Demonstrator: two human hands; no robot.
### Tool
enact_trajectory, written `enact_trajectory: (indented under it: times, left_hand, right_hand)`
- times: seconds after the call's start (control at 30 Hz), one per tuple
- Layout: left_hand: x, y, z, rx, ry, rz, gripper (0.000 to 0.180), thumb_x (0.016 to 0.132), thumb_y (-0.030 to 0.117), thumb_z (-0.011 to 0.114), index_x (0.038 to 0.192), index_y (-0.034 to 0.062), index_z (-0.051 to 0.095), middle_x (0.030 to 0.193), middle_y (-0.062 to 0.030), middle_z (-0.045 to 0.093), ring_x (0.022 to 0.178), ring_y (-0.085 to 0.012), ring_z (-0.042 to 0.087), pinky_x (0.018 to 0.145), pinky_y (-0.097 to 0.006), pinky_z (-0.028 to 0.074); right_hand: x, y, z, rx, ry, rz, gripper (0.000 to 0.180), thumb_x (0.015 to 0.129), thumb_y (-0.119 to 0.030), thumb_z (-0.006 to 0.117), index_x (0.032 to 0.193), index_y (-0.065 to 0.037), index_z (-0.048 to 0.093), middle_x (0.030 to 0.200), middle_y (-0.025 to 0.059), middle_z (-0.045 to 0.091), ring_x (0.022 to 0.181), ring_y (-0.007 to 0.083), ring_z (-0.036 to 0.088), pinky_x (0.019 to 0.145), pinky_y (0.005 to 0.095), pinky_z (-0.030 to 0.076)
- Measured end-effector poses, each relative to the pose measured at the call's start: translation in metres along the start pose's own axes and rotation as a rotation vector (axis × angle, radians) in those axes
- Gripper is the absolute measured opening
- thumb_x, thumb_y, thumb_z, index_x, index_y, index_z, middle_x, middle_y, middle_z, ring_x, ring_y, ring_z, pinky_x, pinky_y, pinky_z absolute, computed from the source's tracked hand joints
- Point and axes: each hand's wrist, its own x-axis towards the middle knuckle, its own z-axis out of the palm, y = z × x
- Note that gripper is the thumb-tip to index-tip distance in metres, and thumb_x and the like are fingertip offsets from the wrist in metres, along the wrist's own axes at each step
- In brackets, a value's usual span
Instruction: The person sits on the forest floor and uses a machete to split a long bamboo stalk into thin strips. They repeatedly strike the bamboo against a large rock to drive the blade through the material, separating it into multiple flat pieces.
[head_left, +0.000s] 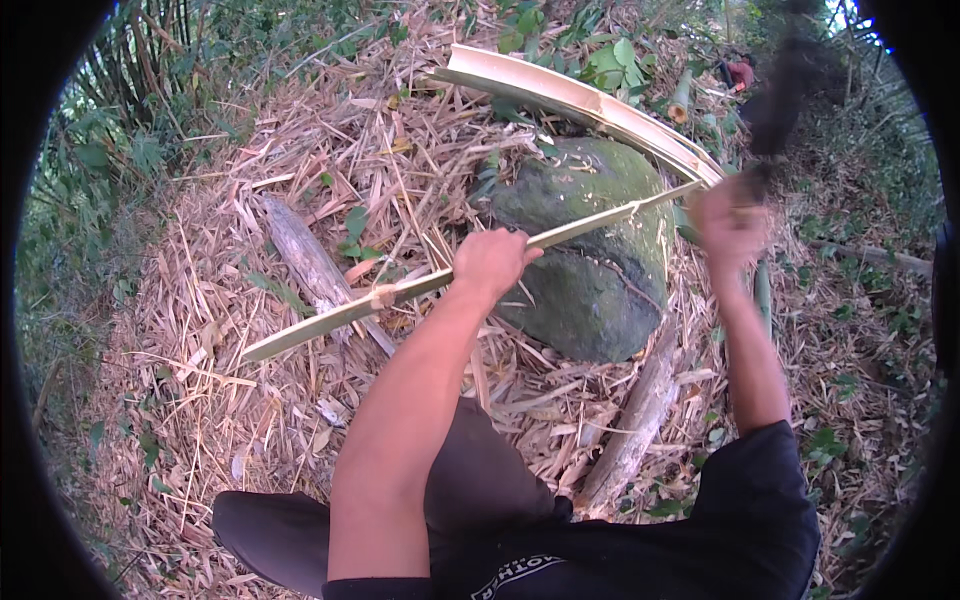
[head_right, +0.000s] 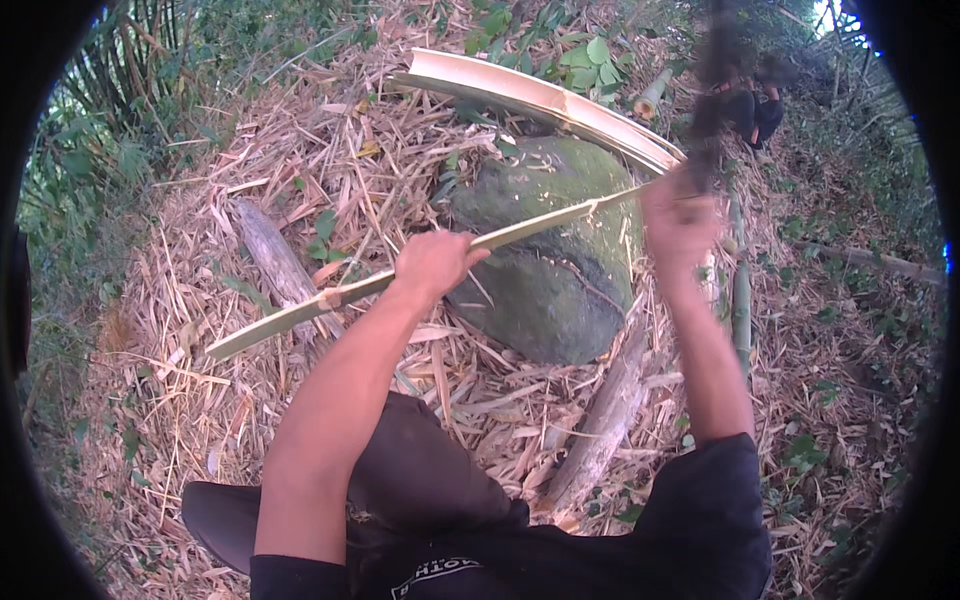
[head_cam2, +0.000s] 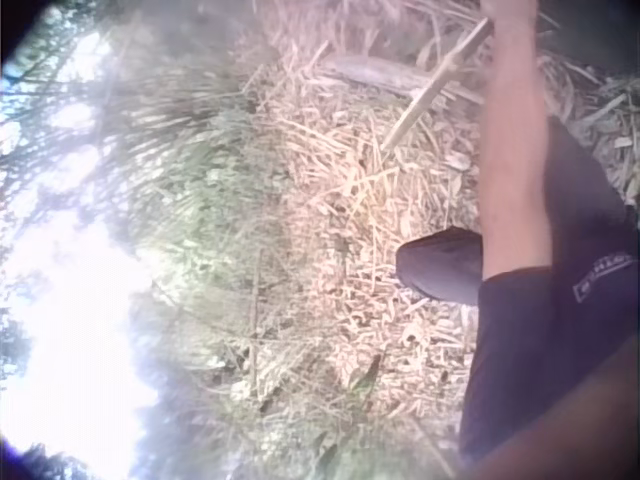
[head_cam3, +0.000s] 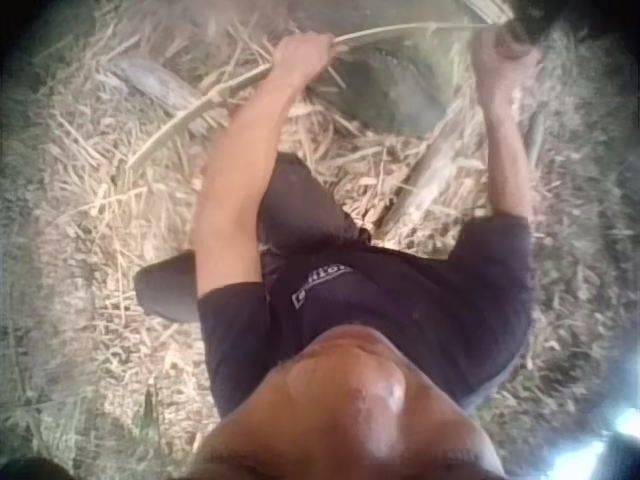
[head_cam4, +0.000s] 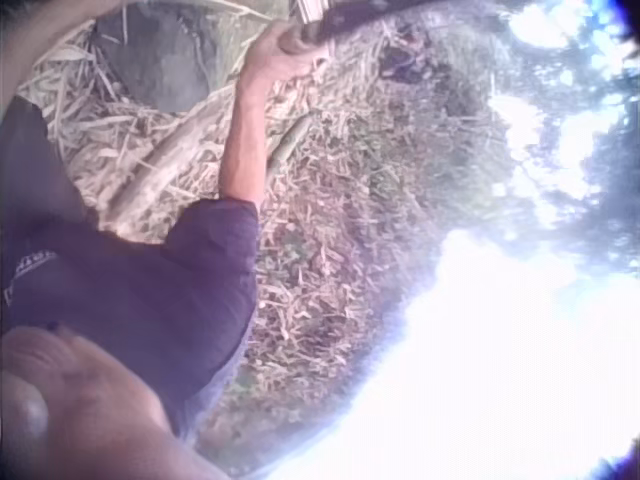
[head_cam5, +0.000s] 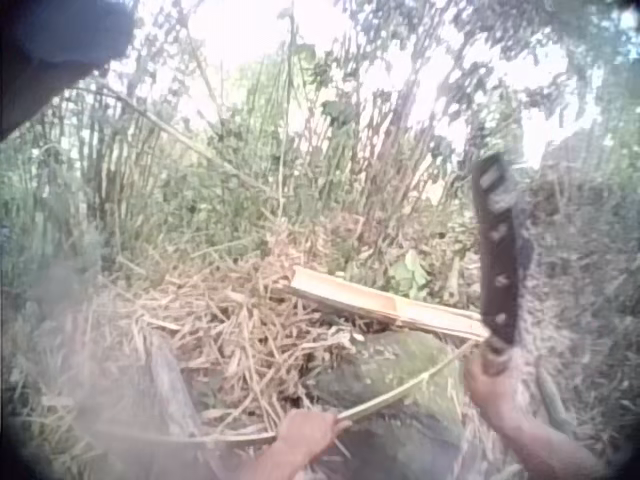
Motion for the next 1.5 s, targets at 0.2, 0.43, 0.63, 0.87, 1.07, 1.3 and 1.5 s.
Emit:
enact_trajectory:
  times: [0.2, 0.43, 0.63, 0.87, 1.07, 1.3, 1.5]
  left_hand:
    - [0.006, -0.013, 0.007, -0.016, 0.046, 0.038, 0.045, 0.098, 0.050, 0.055, 0.103, 0.0084, 0.072, 0.088, -0.0155, 0.074, 0.084, -0.0351, 0.072, 0.073, -0.048, 0.058]
    - [0.004, -0.045, 0.026, -0.555, -0.670, -0.194, 0.060, 0.099, 0.049, 0.056, 0.101, -0.0102, 0.066, 0.088, -0.0237, 0.071, 0.092, -0.0356, 0.071, 0.084, -0.044, 0.055]
    - [-0.004, -0.045, 0.049, -0.308, -0.300, -0.083, 0.057, 0.098, 0.046, 0.057, 0.095, -0.0103, 0.070, 0.094, -0.0276, 0.072, 0.093, -0.0394, 0.071, 0.087, -0.047, 0.054]
    - [-0.007, -0.032, 0.023, 0.121, 0.138, -0.042, 0.050, 0.096, 0.050, 0.055, 0.100, -0.0002, 0.060, 0.092, -0.0238, 0.070, 0.077, -0.0339, 0.073, 0.068, -0.047, 0.059]
    - [-0.009, -0.034, 0.034, 0.119, 0.304, 0.067, 0.048, 0.097, 0.050, 0.057, 0.106, 0.0028, 0.055, 0.082, -0.0183, 0.068, 0.071, -0.0380, 0.070, 0.063, -0.047, 0.056]
    - [-0.001, -0.025, 0.024, 0.059, 0.064, 0.233, 0.032, 0.101, 0.038, 0.054, 0.109, 0.0069, 0.057, 0.072, -0.0156, 0.070, 0.071, -0.0361, 0.071, 0.062, -0.049, 0.054]
    - [0.001, -0.010, 0.014, -0.012, 0.079, 0.160, 0.044, 0.104, 0.046, 0.046, 0.098, 0.0071, 0.067, 0.076, -0.0193, 0.069, 0.077, -0.0397, 0.070, 0.069, -0.052, 0.054]
  right_hand:
    - [-0.085, 0.059, 0.007, -0.536, -0.743, 0.583, 0.037, 0.079, -0.016, 0.071, 0.110, 0.004, 0.061, 0.090, 0.0317, 0.069, 0.091, 0.0485, 0.068, 0.082, 0.0526, 0.055]
    - [-0.099, 0.043, -0.001, -0.637, -0.801, 0.484, 0.038, 0.080, -0.016, 0.069, 0.111, 0.004, 0.060, 0.087, 0.0325, 0.068, 0.087, 0.0494, 0.068, 0.080, 0.0533, 0.055]
    - [-0.108, 0.035, -0.001, -0.636, -0.780, 0.436, 0.029, 0.081, -0.012, 0.066, 0.104, 0.006, 0.059, 0.079, 0.0270, 0.069, 0.074, 0.0427, 0.070, 0.072, 0.0499, 0.058]
    - [-0.120, 0.048, -0.024, 0.342, -0.379, 1.274, 0.008, 0.085, -0.002, 0.061, 0.090, 0.001, 0.055, 0.065, 0.0075, 0.057, 0.049, 0.0179, 0.057, 0.049, 0.0352, 0.053]
    - [-0.122, 0.046, -0.039, -0.203, -0.484, 0.866, 0.016, 0.081, -0.010, 0.066, 0.091, 0.001, 0.060, 0.066, 0.0091, 0.063, 0.053, 0.0169, 0.063, 0.053, 0.0360, 0.051]
    - [-0.111, 0.027, -0.035, -0.501, -0.563, 0.539, 0.027, 0.076, -0.014, 0.068, 0.097, 0.002, 0.062, 0.071, 0.0233, 0.065, 0.068, 0.0436, 0.065, 0.067, 0.0496, 0.051]
    - [-0.104, 0.036, -0.030, -0.522, -0.631, 0.496, 0.033, 0.076, -0.014, 0.068, 0.105, 0.001, 0.063, 0.075, 0.0278, 0.066, 0.075, 0.0470, 0.067, 0.070, 0.0515, 0.052]
